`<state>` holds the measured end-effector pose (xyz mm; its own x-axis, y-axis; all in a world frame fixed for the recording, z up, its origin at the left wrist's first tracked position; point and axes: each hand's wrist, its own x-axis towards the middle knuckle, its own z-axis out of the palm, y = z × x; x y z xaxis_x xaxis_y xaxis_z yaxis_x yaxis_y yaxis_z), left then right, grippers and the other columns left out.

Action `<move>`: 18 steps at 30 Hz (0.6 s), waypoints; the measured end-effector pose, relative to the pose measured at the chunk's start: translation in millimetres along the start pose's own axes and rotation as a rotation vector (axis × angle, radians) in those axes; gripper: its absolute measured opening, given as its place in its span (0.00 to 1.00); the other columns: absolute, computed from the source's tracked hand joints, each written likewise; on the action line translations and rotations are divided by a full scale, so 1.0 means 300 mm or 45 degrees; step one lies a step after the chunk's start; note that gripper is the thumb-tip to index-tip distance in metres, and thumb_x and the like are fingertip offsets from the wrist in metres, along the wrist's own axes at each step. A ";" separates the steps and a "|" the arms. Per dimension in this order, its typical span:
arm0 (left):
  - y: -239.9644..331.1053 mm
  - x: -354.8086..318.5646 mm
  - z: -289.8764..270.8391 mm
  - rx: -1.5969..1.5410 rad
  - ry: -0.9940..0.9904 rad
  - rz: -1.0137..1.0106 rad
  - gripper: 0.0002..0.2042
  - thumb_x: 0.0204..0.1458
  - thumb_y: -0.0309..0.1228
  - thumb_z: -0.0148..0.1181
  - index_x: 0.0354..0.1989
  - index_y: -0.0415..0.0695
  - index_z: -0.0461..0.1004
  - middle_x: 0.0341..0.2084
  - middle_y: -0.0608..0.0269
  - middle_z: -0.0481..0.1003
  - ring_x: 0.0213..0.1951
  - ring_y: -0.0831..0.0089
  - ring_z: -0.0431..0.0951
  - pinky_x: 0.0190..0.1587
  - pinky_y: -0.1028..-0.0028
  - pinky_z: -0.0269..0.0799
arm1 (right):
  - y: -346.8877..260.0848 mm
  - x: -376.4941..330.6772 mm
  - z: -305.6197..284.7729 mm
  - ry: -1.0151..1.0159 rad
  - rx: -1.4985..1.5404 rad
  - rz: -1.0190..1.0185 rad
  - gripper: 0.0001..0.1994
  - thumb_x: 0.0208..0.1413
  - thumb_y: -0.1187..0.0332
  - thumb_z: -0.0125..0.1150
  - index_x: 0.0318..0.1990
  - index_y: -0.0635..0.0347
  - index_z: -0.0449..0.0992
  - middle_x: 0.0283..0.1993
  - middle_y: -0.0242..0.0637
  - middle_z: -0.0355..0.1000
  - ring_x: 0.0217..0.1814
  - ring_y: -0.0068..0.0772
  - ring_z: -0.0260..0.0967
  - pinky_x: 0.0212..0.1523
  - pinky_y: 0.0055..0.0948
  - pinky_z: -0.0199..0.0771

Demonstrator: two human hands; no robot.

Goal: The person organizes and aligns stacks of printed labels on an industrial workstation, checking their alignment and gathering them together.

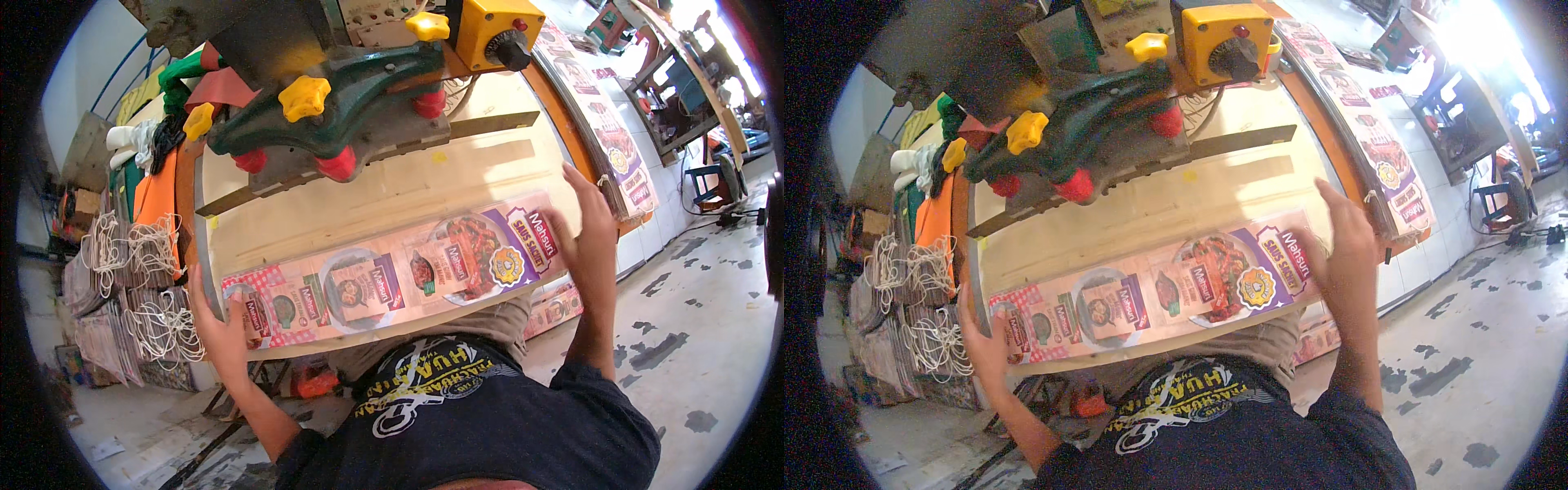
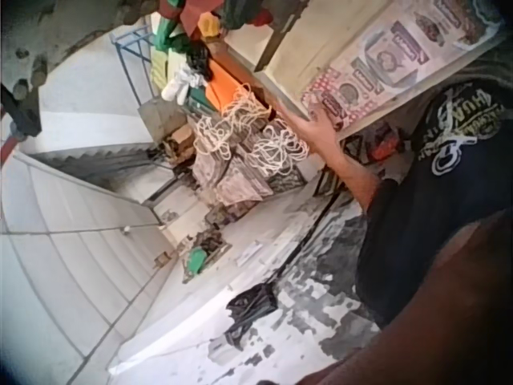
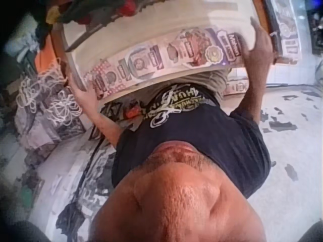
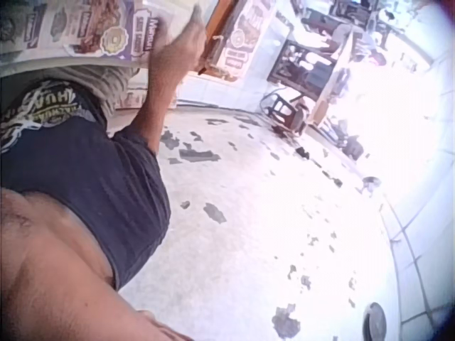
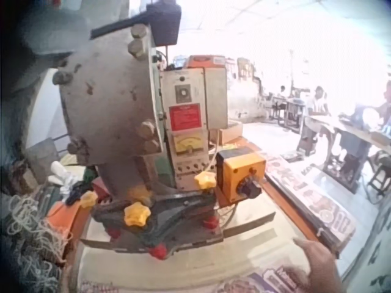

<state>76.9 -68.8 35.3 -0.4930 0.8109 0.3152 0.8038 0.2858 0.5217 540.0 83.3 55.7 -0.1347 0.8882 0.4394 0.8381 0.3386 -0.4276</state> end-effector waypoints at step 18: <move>0.404 -0.165 0.266 0.107 -0.455 0.685 0.21 0.51 0.33 0.62 0.53 0.44 0.67 0.53 0.52 0.67 0.55 0.50 0.66 0.56 0.50 0.58 | -0.267 -0.120 0.178 -0.646 0.186 -0.893 0.33 0.50 0.37 0.62 0.50 0.58 0.72 0.75 0.53 0.54 0.80 0.53 0.45 0.77 0.56 0.41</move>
<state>225.5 -33.5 19.6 0.1151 0.9677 0.2243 0.9380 -0.1802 0.2960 449.6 40.9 31.7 -0.8411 0.4798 0.2496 0.4027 0.8637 -0.3032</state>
